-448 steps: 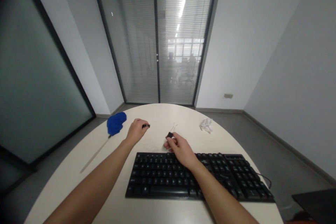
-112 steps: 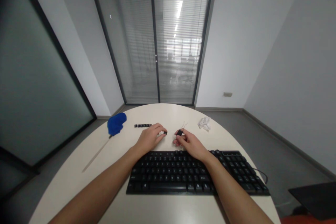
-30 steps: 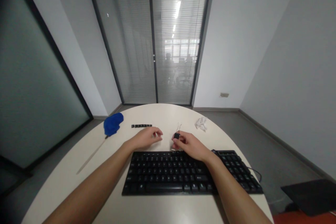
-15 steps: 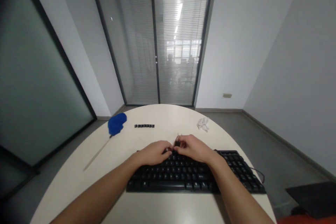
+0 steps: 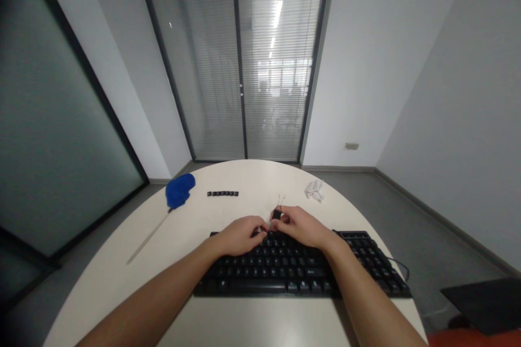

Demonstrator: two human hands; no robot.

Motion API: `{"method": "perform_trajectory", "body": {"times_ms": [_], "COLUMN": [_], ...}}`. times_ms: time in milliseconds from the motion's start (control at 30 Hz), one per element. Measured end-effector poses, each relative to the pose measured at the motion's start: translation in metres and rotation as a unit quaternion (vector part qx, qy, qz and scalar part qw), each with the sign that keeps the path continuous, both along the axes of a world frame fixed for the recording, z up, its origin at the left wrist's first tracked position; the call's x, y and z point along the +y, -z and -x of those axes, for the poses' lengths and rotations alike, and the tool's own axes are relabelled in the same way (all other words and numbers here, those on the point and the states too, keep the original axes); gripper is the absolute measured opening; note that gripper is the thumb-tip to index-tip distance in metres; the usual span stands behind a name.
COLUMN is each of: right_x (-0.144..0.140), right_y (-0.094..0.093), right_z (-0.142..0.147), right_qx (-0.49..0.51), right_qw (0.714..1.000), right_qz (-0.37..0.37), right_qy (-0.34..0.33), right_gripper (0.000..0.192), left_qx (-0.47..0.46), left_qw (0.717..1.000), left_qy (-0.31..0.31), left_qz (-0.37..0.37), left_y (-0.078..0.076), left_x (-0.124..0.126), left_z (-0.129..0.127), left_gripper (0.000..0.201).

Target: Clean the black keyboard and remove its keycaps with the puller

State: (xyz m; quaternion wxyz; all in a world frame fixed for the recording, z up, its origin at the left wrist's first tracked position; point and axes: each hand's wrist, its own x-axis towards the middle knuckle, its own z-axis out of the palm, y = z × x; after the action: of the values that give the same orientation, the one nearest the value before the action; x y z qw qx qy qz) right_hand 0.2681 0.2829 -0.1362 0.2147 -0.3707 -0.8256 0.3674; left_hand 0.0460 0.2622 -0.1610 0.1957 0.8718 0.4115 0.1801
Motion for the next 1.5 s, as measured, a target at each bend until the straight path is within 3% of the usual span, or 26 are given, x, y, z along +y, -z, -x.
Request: {"method": "perform_trajectory", "body": {"times_ms": [567,733,1000,1200,1500], "right_x": [0.010,0.010,0.012,0.015,0.019], "right_y": [0.018,0.016,0.019,0.021,0.024], "right_z": [-0.003,0.002,0.007,0.008,0.007], "right_qx": [0.069,0.101,0.124,0.132,0.161], "right_qw": [0.997,0.993,0.989,0.988,0.982], "right_qz": [0.036,0.039,0.033,0.031,0.054], "right_qy": [0.012,0.052,0.071,0.075,0.080], "right_gripper": [0.034,0.038,0.043,0.045,0.048], "left_qx": [-0.032,-0.054,-0.101,-0.057,-0.017], "left_qw": [0.999,0.997,0.992,0.992,0.991], "left_qy": [-0.004,-0.031,-0.075,-0.093,-0.059], "left_qz": [0.026,0.036,-0.012,-0.065,-0.115], "left_y": [0.003,0.004,0.003,0.000,-0.008], "left_x": [0.002,0.004,0.008,0.003,-0.004], "left_z": [0.001,0.001,0.001,-0.001,-0.002], "left_gripper": [0.024,0.025,0.018,0.022,0.026]}}
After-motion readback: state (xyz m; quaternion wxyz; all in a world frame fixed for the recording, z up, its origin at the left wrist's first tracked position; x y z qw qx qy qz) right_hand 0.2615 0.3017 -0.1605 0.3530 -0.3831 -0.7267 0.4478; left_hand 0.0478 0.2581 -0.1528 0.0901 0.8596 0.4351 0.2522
